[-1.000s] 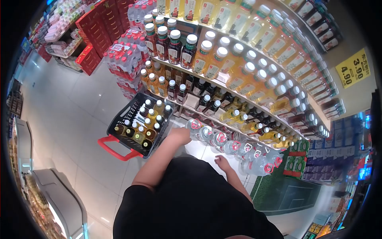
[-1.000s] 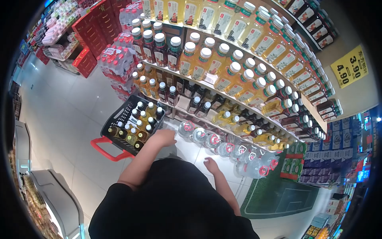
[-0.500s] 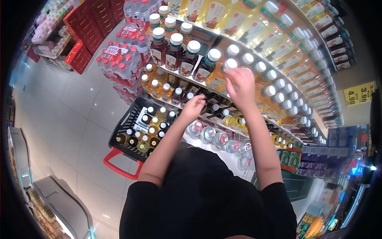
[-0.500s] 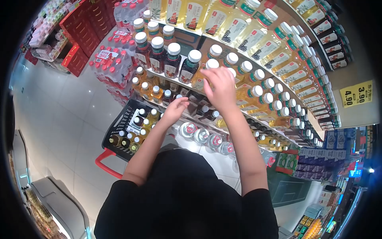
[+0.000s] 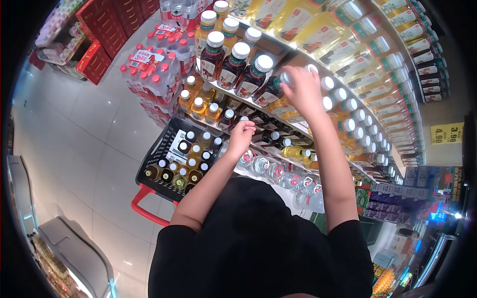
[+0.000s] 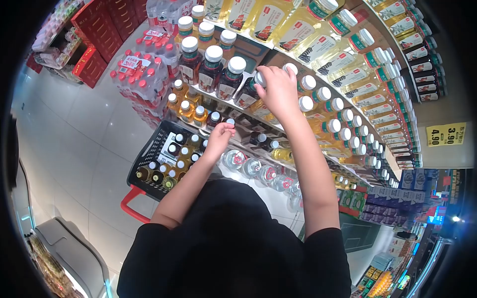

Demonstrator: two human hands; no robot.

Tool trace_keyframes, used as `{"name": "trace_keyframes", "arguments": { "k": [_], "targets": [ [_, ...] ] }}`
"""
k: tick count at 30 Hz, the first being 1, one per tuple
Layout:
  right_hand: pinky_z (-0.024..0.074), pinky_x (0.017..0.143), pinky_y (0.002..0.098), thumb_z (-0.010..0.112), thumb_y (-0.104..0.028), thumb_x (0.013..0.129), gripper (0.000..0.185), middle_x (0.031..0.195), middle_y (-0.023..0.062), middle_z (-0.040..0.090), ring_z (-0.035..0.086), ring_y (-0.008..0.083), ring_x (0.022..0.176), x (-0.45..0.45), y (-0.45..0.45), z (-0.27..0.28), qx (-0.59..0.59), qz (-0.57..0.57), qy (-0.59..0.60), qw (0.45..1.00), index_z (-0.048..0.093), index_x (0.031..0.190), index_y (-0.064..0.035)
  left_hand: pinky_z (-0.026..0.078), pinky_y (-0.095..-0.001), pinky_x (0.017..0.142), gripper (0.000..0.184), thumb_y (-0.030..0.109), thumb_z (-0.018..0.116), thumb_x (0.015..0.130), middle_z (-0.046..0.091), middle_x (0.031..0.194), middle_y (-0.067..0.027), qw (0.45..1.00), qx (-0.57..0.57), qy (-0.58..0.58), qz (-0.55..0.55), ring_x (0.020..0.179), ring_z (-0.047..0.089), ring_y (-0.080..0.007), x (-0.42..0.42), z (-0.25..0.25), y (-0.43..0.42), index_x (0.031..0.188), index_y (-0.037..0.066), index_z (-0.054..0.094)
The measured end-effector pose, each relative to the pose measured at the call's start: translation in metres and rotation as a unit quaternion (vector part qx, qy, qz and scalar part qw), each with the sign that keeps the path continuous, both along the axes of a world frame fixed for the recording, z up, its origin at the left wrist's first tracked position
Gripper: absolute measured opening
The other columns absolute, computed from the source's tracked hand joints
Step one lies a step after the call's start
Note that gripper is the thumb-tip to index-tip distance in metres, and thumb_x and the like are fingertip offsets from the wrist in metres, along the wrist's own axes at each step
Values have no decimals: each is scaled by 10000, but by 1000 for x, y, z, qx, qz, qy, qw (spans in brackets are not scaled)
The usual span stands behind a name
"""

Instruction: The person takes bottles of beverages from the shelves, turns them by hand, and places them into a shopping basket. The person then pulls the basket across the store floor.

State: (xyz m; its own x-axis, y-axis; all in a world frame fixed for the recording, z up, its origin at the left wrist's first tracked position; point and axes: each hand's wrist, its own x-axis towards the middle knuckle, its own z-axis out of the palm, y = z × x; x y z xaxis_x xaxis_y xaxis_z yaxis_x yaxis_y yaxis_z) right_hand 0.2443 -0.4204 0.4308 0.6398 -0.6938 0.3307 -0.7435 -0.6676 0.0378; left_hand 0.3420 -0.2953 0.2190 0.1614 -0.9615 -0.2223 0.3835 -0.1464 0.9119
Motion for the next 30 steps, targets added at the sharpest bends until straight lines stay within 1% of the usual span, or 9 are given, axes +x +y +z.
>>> {"name": "trace_keyframes", "arguments": {
  "k": [7,10,13,14,17,20,23,27,30],
  "targets": [
    [321,959,449,710,-246,727,391,982,50,613,560,232,960,-1,20,13,-16,55,-9,998,584,1075,-120,458,-246,727,205,58,492,854,613,912,-82,996,25,80,42,768,572,-122,6,-6,0,1044,-1,540],
    [329,929,427,714,-247,727,406,984,49,616,558,231,941,-1,40,36,-41,69,-31,996,586,1090,-119,461,-303,776,319,228,459,915,585,1012,-120,989,75,114,51,835,585,-174,12,8,5,1139,3,488],
    [333,912,406,720,-247,724,422,987,50,625,558,234,922,-5,63,73,-31,75,-52,995,593,1103,-112,467,-346,806,501,421,408,932,543,1074,-140,960,109,257,29,969,579,-243,20,30,9,1257,40,403],
    [334,909,400,721,-246,722,426,987,52,629,560,236,916,-8,69,83,-17,79,-69,994,597,1106,-108,470,-428,846,667,566,338,915,490,1213,-179,948,101,301,-15,1076,542,-317,22,33,8,1358,68,311],
    [340,896,364,737,-213,707,417,940,59,638,561,219,889,-15,80,104,53,69,-133,987,622,1088,-89,465,-487,861,702,606,300,907,479,1264,-206,874,12,473,-110,1102,530,-365,27,72,16,1371,78,322],
    [382,869,321,751,-182,698,404,897,59,636,557,166,896,-23,85,109,133,46,-189,972,632,1065,-64,517,-479,777,772,664,321,868,531,1189,-233,843,-22,495,-211,980,595,-377,21,92,25,1325,48,401],
    [425,839,295,753,-175,713,403,917,44,639,555,134,914,-30,82,96,224,34,-346,910,625,1072,-45,541,-384,691,777,671,379,847,569,1134,-191,732,-85,593,-326,887,624,-312,7,65,32,1319,55,418],
    [443,878,306,666,-168,834,382,1053,85,596,565,165,989,-34,84,74,372,82,-512,770,559,1163,-7,511,-324,583,915,657,589,739,553,1062,-231,751,-114,537,-367,824,617,-290,-10,85,52,1335,7,348],
    [442,916,344,660,-228,835,672,1167,145,522,536,216,1096,-34,92,56,432,130,-561,694,304,1369,-25,500,-313,551,889,650,603,734,536,1045,-213,735,-127,540,-389,824,615,-292,-17,104,59,1325,30,365]
  ]
}}
